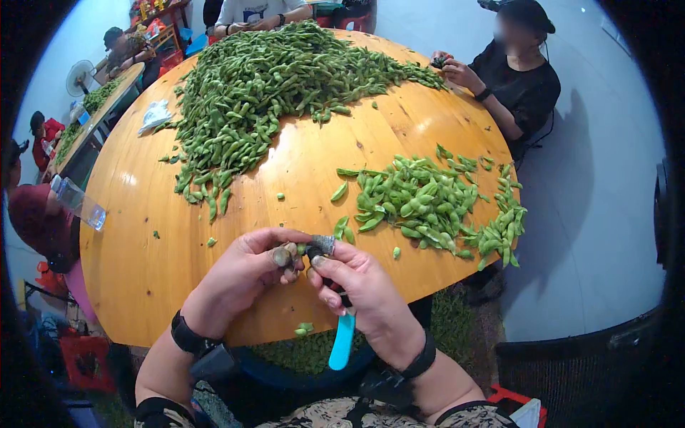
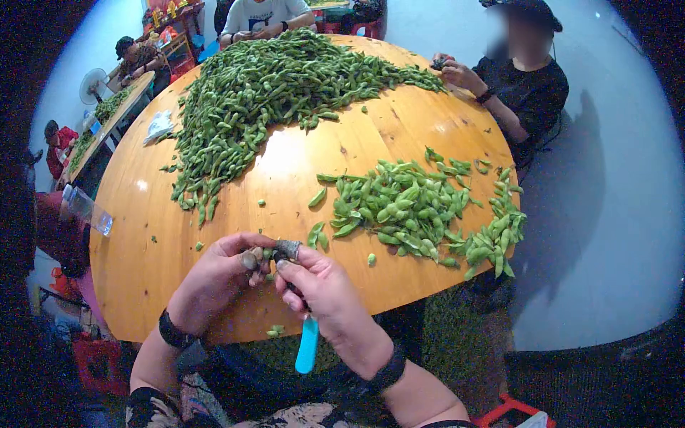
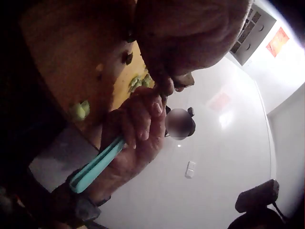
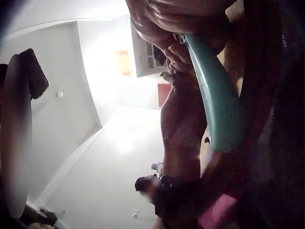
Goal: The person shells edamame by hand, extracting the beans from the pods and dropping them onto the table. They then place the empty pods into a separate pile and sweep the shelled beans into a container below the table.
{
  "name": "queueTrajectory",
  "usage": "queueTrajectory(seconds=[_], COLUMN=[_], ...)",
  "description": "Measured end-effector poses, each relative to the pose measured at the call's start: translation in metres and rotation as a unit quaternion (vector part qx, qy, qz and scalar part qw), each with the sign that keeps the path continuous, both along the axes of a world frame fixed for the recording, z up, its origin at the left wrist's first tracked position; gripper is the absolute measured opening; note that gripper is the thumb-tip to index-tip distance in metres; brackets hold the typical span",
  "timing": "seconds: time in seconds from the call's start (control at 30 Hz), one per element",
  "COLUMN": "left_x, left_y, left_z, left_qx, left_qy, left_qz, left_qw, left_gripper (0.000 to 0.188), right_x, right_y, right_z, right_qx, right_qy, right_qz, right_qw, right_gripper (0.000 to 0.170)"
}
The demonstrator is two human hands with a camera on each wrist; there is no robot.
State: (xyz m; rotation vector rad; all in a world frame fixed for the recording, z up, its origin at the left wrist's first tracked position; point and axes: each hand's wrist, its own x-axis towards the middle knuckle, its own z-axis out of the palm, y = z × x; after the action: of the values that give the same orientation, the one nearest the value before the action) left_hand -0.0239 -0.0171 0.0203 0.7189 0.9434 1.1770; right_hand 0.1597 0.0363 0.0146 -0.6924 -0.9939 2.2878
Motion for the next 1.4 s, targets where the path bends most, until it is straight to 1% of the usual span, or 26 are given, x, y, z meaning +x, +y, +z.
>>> queueTrajectory(seconds=[0.07, 0.1, 0.17, 0.23, 0.27, 0.3, 0.33, 0.37, 0.43, 0.53, 0.67, 0.7, 0.73, 0.8, 0.87, 0.97, 1.03, 1.07, 1.1, 1.13, 1.17, 1.2, 1.23, 1.3, 1.33, 1.4], left_x=[0.003, 0.006, 0.012, 0.015, 0.016, 0.016, 0.015, 0.015, 0.015, 0.013, 0.012, 0.013, 0.014, 0.011, 0.006, -0.005, -0.018, -0.023, -0.033, -0.046, -0.058, -0.064, -0.066, -0.064, -0.057, -0.032], left_y=[-0.001, 0.000, 0.002, 0.003, 0.003, 0.003, 0.002, 0.002, 0.002, 0.001, 0.002, 0.003, 0.003, 0.004, 0.000, -0.011, -0.026, -0.033, -0.037, -0.041, -0.045, -0.047, -0.049, -0.046, -0.043, -0.038], left_z=[0.004, 0.006, 0.005, -0.003, -0.004, -0.003, -0.003, -0.004, -0.007, -0.003, -0.004, -0.005, -0.007, -0.010, -0.009, -0.002, 0.006, 0.010, 0.008, 0.003, -0.003, -0.009, -0.013, -0.015, -0.016, -0.021], left_qx=[-0.002, 0.014, 0.030, 0.115, 0.113, 0.171, 0.223, 0.221, 0.277, 0.216, 0.201, 0.201, 0.202, 0.215, 0.230, 0.198, 0.191, 0.191, 0.186, 0.169, 0.151, 0.108, 0.102, 0.122, 0.128, 0.146], left_qy=[-0.013, 0.009, 0.032, 0.222, 0.222, 0.355, 0.480, 0.480, 0.518, 0.517, 0.505, 0.480, 0.454, 0.452, 0.450, 0.495, 0.548, 0.543, 0.547, 0.618, 0.684, 0.703, 0.707, 0.735, 0.700, 0.696], left_qz=[0.003, 0.016, 0.030, 0.103, 0.107, 0.113, 0.115, 0.118, 0.124, 0.102, 0.091, 0.098, 0.106, 0.105, 0.103, 0.131, 0.165, 0.190, 0.194, 0.208, 0.220, 0.216, 0.219, 0.186, 0.177, 0.173], left_qw=[1.000, 1.000, 0.999, 0.963, 0.962, 0.912, 0.841, 0.841, 0.800, 0.822, 0.834, 0.848, 0.862, 0.859, 0.857, 0.836, 0.797, 0.795, 0.793, 0.739, 0.679, 0.668, 0.664, 0.641, 0.680, 0.681], left_gripper=[0.025, 0.021, 0.017, 0.013, 0.013, 0.013, 0.013, 0.013, 0.011, 0.012, 0.014, 0.015, 0.016, 0.017, 0.020, 0.022, 0.022, 0.020, 0.020, 0.019, 0.018, 0.018, 0.018, 0.018, 0.018, 0.018], right_x=[0.000, 0.000, -0.001, -0.003, -0.004, -0.004, -0.004, -0.004, -0.005, -0.006, -0.008, -0.007, -0.005, 0.002, 0.022, 0.060, 0.076, 0.080, 0.084, 0.088, 0.088, 0.084, 0.079, 0.065, 0.055, 0.032], right_y=[0.002, 0.002, 0.001, -0.006, -0.009, -0.009, -0.009, -0.009, -0.010, -0.011, -0.010, -0.008, -0.005, 0.008, 0.036, 0.061, 0.059, 0.056, 0.053, 0.050, 0.047, 0.042, 0.038, 0.030, 0.023, 0.008], right_z=[0.001, 0.003, 0.006, 0.010, 0.011, 0.011, 0.010, 0.009, 0.008, 0.005, 0.001, 0.002, 0.004, 0.014, 0.023, 0.037, 0.040, 0.033, 0.024, 0.014, 0.008, 0.006, 0.003, 0.000, -0.001, -0.005], right_qx=[-0.013, -0.013, 0.041, 0.070, 0.099, 0.099, 0.096, 0.094, 0.094, 0.091, 0.097, 0.098, 0.106, 0.113, 0.193, 0.222, 0.302, 0.332, 0.332, 0.464, 0.584, 0.592, 0.593, 0.638, 0.650, 0.653], right_qy=[0.002, 0.002, -0.044, -0.057, -0.071, -0.071, -0.076, -0.081, -0.085, -0.095, -0.100, -0.101, -0.100, -0.097, -0.154, -0.167, -0.269, -0.323, -0.318, -0.372, -0.414, -0.417, -0.410, -0.399, -0.378, -0.313], right_qz=[0.010, 0.011, -0.002, -0.019, -0.038, -0.034, -0.038, -0.042, -0.039, -0.047, -0.060, -0.060, -0.075, -0.134, -0.200, -0.202, -0.124, -0.121, -0.115, -0.098, -0.081, -0.078, -0.074, -0.070, -0.054, -0.031], right_qw=[1.000, 1.000, 0.998, 0.996, 0.992, 0.992, 0.992, 0.991, 0.991, 0.990, 0.988, 0.988, 0.986, 0.980, 0.948, 0.939, 0.906, 0.878, 0.881, 0.798, 0.694, 0.685, 0.689, 0.655, 0.657, 0.689], right_gripper=[0.011, 0.011, 0.012, 0.012, 0.012, 0.012, 0.012, 0.012, 0.012, 0.012, 0.013, 0.013, 0.013, 0.013, 0.013, 0.011, 0.011, 0.010, 0.010, 0.009, 0.008, 0.006, 0.006, 0.007, 0.010, 0.008])
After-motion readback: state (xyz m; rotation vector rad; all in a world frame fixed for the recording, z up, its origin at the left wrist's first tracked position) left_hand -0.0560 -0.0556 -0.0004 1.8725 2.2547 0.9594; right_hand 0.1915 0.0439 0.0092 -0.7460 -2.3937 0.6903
